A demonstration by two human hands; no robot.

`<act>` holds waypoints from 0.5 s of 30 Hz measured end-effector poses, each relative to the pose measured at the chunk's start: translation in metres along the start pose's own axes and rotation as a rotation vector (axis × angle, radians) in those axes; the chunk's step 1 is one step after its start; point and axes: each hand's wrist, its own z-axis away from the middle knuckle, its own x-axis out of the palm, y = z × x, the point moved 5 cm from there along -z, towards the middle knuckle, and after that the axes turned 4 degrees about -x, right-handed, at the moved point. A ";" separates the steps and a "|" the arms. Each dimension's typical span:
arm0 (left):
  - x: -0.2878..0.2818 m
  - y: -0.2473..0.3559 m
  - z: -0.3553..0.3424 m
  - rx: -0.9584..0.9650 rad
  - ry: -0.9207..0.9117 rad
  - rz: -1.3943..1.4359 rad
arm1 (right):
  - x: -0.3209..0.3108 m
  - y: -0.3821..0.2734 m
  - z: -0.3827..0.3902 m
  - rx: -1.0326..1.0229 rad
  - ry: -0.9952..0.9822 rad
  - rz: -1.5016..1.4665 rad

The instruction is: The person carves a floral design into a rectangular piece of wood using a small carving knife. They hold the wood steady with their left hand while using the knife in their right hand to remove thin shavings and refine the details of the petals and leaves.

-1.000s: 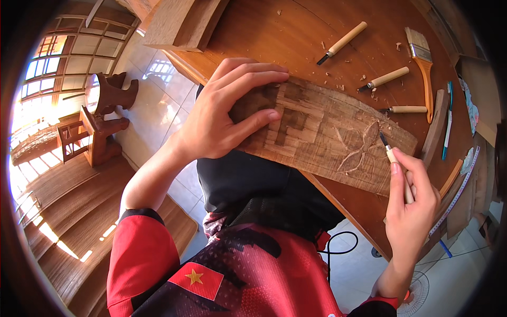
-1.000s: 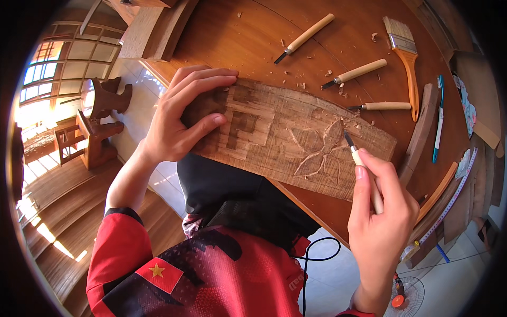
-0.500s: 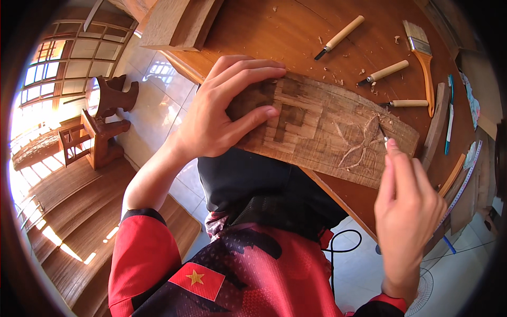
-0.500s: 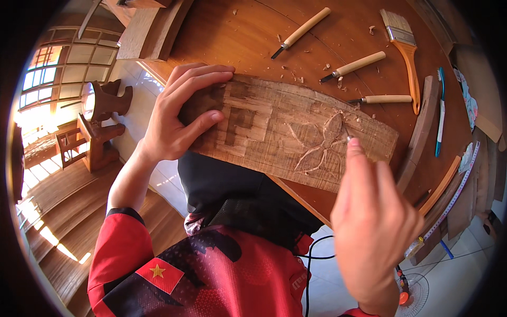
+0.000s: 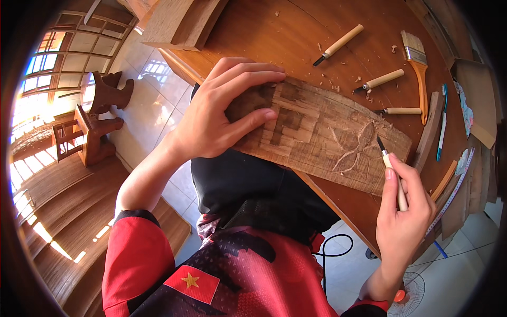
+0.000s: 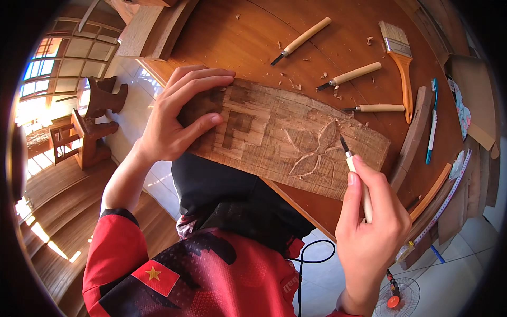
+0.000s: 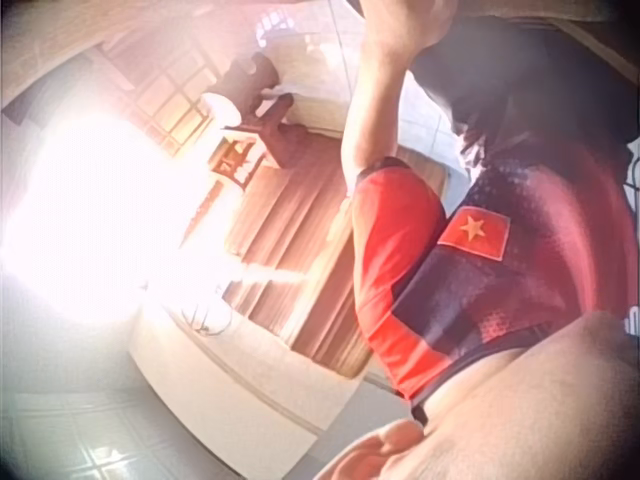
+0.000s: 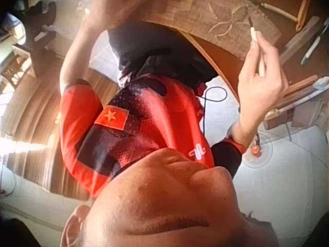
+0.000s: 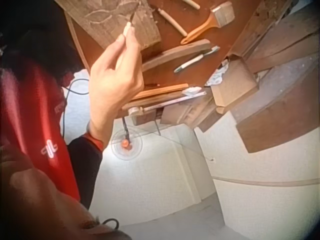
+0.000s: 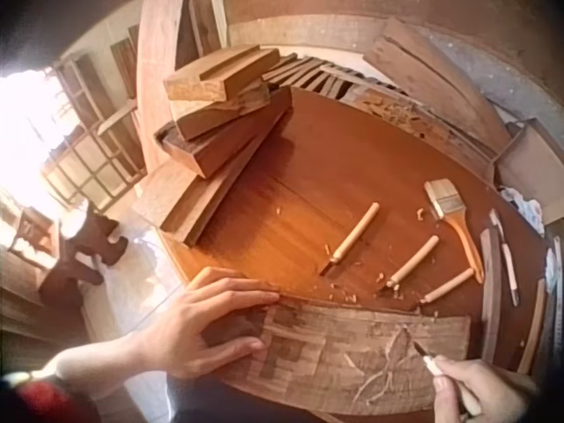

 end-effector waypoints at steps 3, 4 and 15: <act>0.001 0.001 -0.001 -0.004 -0.002 -0.003 | 0.004 0.003 0.001 0.058 -0.002 -0.037; 0.001 0.001 -0.001 -0.006 -0.003 -0.003 | 0.007 0.005 0.002 0.061 0.016 -0.064; 0.002 0.000 -0.001 -0.025 -0.017 -0.009 | 0.006 0.036 0.013 0.127 0.106 -0.238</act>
